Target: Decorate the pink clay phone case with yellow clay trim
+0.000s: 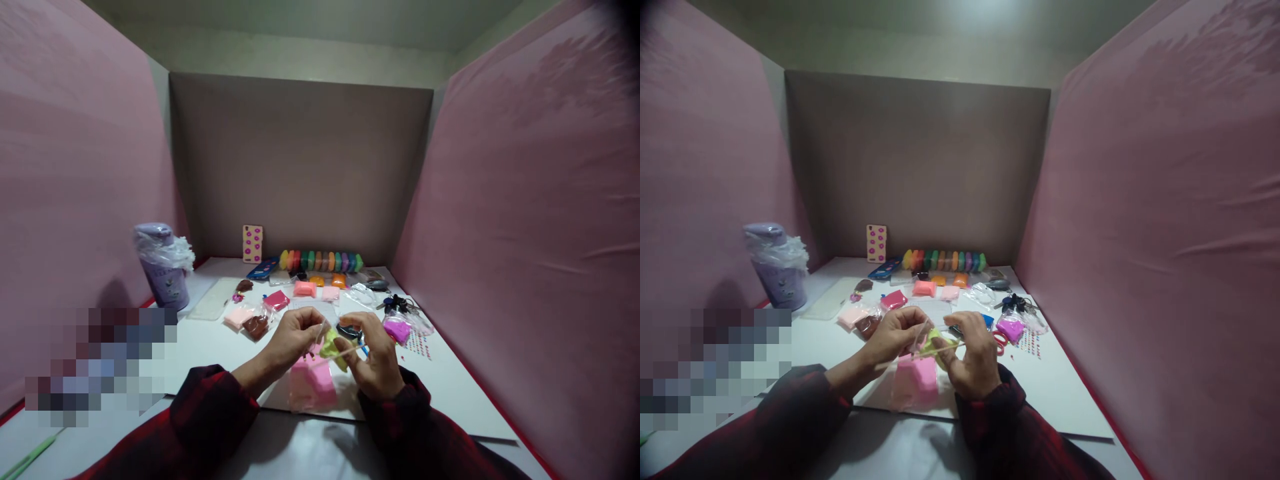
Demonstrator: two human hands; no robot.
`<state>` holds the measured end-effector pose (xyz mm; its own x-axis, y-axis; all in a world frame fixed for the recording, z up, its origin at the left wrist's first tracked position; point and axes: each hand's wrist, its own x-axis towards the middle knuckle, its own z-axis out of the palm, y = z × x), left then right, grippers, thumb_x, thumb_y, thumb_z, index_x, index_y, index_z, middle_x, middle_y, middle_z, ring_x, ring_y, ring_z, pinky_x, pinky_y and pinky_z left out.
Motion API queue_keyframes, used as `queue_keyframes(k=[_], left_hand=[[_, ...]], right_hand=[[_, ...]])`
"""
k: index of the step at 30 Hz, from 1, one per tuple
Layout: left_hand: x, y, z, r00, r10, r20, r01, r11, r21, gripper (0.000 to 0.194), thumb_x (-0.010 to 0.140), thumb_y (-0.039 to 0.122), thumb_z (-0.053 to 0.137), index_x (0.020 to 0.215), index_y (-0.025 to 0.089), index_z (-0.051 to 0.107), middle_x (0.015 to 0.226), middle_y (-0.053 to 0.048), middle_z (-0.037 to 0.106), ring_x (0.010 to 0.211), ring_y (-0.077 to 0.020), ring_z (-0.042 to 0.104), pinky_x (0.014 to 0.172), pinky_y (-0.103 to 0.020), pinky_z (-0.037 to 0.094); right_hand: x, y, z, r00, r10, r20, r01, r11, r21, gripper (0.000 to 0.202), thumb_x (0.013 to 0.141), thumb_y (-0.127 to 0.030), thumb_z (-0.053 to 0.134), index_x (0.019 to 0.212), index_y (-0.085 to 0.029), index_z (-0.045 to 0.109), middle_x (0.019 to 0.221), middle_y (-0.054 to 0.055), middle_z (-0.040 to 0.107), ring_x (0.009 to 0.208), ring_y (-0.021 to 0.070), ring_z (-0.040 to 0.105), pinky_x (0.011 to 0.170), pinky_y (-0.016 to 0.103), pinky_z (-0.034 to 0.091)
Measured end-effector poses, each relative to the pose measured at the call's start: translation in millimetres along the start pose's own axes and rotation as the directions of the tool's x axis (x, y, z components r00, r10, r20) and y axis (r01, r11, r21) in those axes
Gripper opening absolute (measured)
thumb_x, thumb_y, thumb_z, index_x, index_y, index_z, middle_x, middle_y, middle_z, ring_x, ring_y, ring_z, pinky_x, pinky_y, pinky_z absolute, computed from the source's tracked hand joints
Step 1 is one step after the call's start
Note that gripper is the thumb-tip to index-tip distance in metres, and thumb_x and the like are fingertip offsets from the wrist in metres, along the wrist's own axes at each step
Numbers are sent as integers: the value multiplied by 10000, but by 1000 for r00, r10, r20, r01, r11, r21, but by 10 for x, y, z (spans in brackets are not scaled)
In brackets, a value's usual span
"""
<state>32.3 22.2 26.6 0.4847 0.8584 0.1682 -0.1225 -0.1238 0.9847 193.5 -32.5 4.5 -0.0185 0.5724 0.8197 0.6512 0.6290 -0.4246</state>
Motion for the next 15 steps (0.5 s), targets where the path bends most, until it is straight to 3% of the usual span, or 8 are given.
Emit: queue_keyframes(k=[4,6,9,11,15], left_hand=[[14,-10,-40,997,70,-31,-70,997,-6,255,661,344,720,679,121,597,608,11,549,505,-72,477,454,-174,364],[7,-3,-66,997,70,-17,-70,998,-4,260,691,363,700,706,124,599,580,27,519,460,-61,446,412,-167,325],[-11,15,-107,998,60,-9,-60,998,11,302,784,426,597,774,124,597,519,56,440,395,-42,359,367,-160,245],[-20,19,-128,998,62,-9,-62,998,27,330,804,449,565,827,121,598,557,41,474,417,-45,375,374,-160,256],[-24,1,-124,1000,29,-5,-28,997,72,304,695,394,695,762,118,586,639,11,546,485,-66,468,406,-163,330]], right_hand=[[-22,79,64,954,149,261,-181,978,106,217,804,-365,583,918,-181,585,804,47,603,717,189,540,630,301,420],[-50,127,110,920,213,328,-287,938,193,198,811,-374,577,860,-182,570,731,15,572,636,151,510,578,265,401],[-90,198,164,890,338,307,-425,859,287,240,788,-411,608,777,-187,522,646,-23,503,553,116,454,506,230,352],[-108,240,181,870,404,282,-485,805,343,273,778,-436,619,770,-191,499,613,-36,478,526,107,435,482,222,332],[-120,273,180,861,429,272,-505,783,364,282,767,-437,636,776,-191,500,625,-32,479,530,106,437,477,218,328]])
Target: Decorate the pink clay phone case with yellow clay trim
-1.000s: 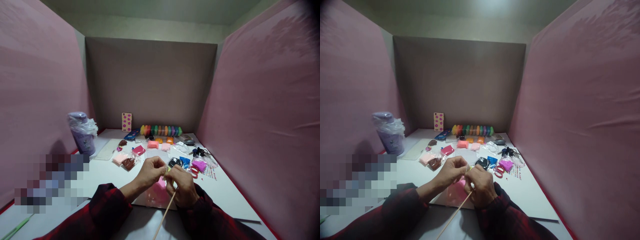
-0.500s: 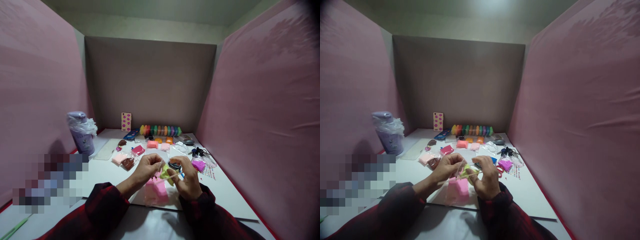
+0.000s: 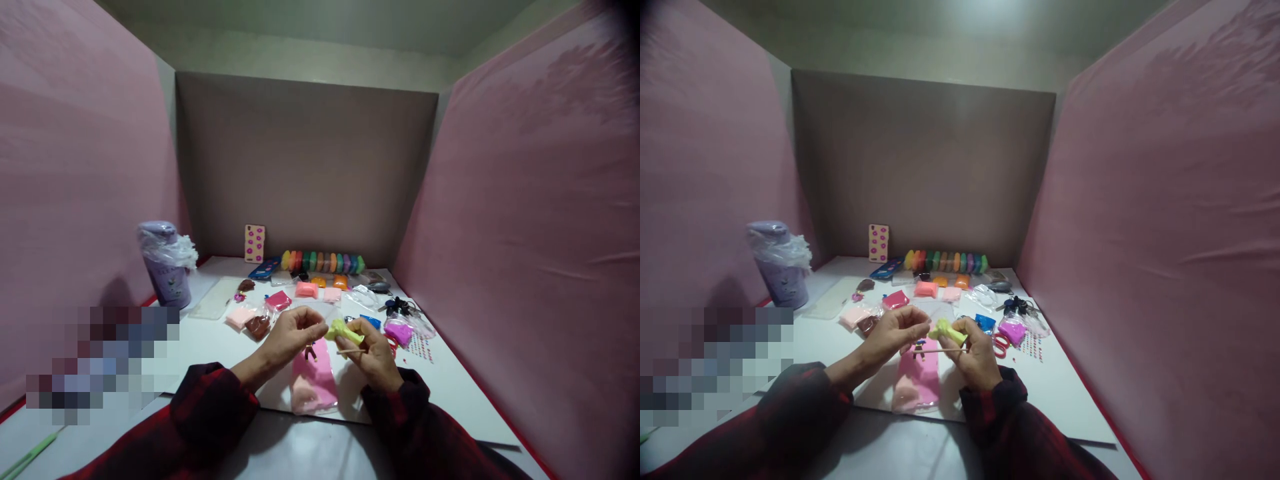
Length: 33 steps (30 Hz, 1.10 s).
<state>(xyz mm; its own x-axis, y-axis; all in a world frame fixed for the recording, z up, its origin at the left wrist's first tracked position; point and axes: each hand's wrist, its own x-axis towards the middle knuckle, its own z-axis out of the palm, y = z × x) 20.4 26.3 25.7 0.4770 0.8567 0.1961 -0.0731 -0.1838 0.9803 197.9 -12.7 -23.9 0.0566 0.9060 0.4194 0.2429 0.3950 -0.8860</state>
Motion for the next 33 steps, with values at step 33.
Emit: queue_keyframes(k=[33], left_hand=[[-5,-56,-70,995,101,19,-103,989,102,180,759,300,635,753,123,599,696,-13,567,633,-117,512,590,-228,407]], right_hand=[[-46,-99,-14,970,-244,19,235,909,-343,159,804,-332,604,791,-194,525,639,-19,502,567,120,460,482,226,339]])
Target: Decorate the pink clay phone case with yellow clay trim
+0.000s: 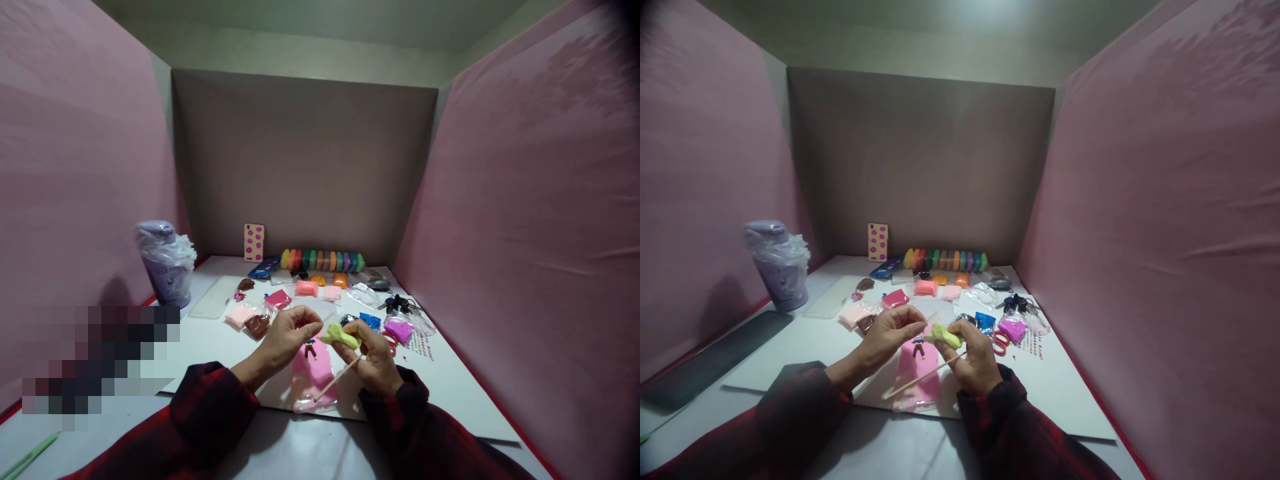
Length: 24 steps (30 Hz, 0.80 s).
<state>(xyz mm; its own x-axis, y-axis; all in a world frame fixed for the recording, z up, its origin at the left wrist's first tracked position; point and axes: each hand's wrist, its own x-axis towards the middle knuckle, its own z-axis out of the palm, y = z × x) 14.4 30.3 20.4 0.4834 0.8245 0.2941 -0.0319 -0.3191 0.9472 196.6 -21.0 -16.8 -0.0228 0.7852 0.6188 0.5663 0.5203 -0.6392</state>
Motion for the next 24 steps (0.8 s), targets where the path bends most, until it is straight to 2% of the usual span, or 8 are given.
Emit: queue_keyframes(k=[7,14,17,24], left_hand=[[-28,34,33,1000,-21,7,20,1000,22,169,738,283,622,680,140,554,614,5,533,545,-124,522,525,-241,421],[-35,69,105,996,-33,-84,33,999,-4,163,697,256,621,604,154,535,534,33,491,484,-100,473,474,-210,379],[-31,41,100,995,-45,-94,42,999,-28,175,707,271,633,620,149,543,546,32,496,493,-96,470,477,-206,374],[-29,1,56,998,-45,-34,42,994,-103,190,725,305,669,755,133,595,664,-9,575,592,-120,532,552,-227,420]], right_hand=[[-9,-2,-1,998,-51,27,51,999,-6,164,812,-338,591,797,-189,525,670,-6,517,597,130,479,531,245,379],[0,-21,-6,997,-76,27,77,996,-34,157,812,-334,582,793,-185,537,659,-6,508,580,128,461,504,245,357],[4,-32,-16,998,-67,19,67,997,-43,161,813,-335,578,784,-184,533,653,-8,504,576,127,455,516,251,355],[2,-23,-14,998,-54,20,55,998,-31,148,813,-321,571,773,-188,522,648,-10,507,577,127,459,501,245,342]])
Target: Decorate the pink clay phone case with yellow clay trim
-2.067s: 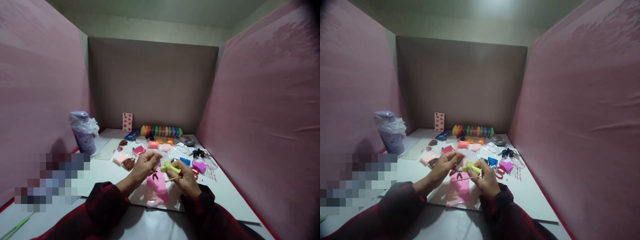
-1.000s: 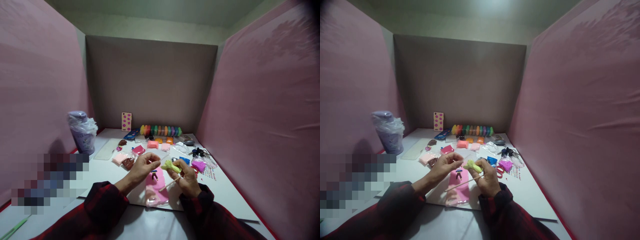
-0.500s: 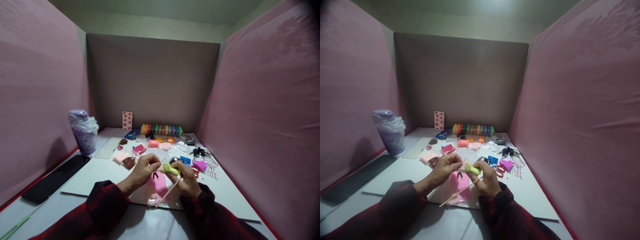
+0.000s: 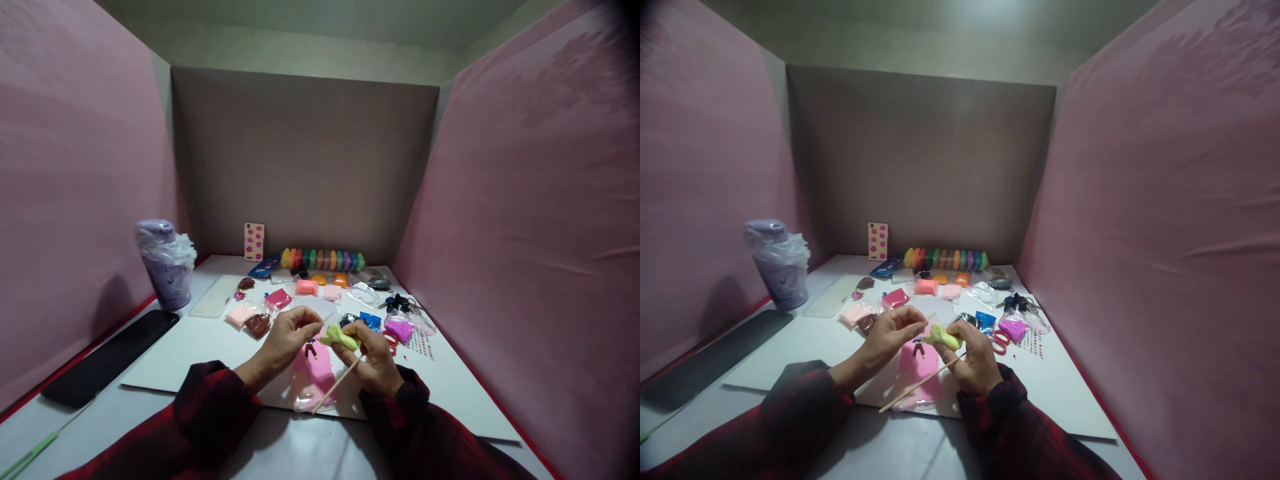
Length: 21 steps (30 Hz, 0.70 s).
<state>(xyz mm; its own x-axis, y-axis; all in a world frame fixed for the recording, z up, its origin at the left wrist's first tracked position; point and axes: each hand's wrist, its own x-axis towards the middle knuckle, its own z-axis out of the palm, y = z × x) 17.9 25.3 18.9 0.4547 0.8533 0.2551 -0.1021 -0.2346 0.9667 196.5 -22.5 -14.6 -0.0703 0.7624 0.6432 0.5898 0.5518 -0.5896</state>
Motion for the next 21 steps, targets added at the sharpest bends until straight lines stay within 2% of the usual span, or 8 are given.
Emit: queue_keyframes(k=[9,15,21], left_hand=[[-28,18,0,1000,3,12,-3,1000,-11,189,742,313,663,776,139,598,689,-8,575,602,-114,531,562,-222,423],[-15,-25,-7,999,29,37,-28,1000,-11,200,755,323,656,749,140,576,640,6,558,564,-107,530,536,-217,414],[-20,14,-7,999,15,37,-15,1000,-5,183,735,283,662,698,133,564,620,9,542,548,-105,526,533,-221,413]], right_hand=[[-14,27,12,1000,-11,20,11,1000,16,147,814,-328,568,789,-189,526,666,-2,520,595,133,471,520,250,368],[-7,-11,0,999,-7,48,6,1000,20,144,808,-320,570,776,-186,528,650,-6,518,581,132,463,516,252,357],[-9,-19,-3,998,-18,64,16,999,28,140,801,-312,571,759,-187,521,623,-14,492,556,129,440,501,250,332]])
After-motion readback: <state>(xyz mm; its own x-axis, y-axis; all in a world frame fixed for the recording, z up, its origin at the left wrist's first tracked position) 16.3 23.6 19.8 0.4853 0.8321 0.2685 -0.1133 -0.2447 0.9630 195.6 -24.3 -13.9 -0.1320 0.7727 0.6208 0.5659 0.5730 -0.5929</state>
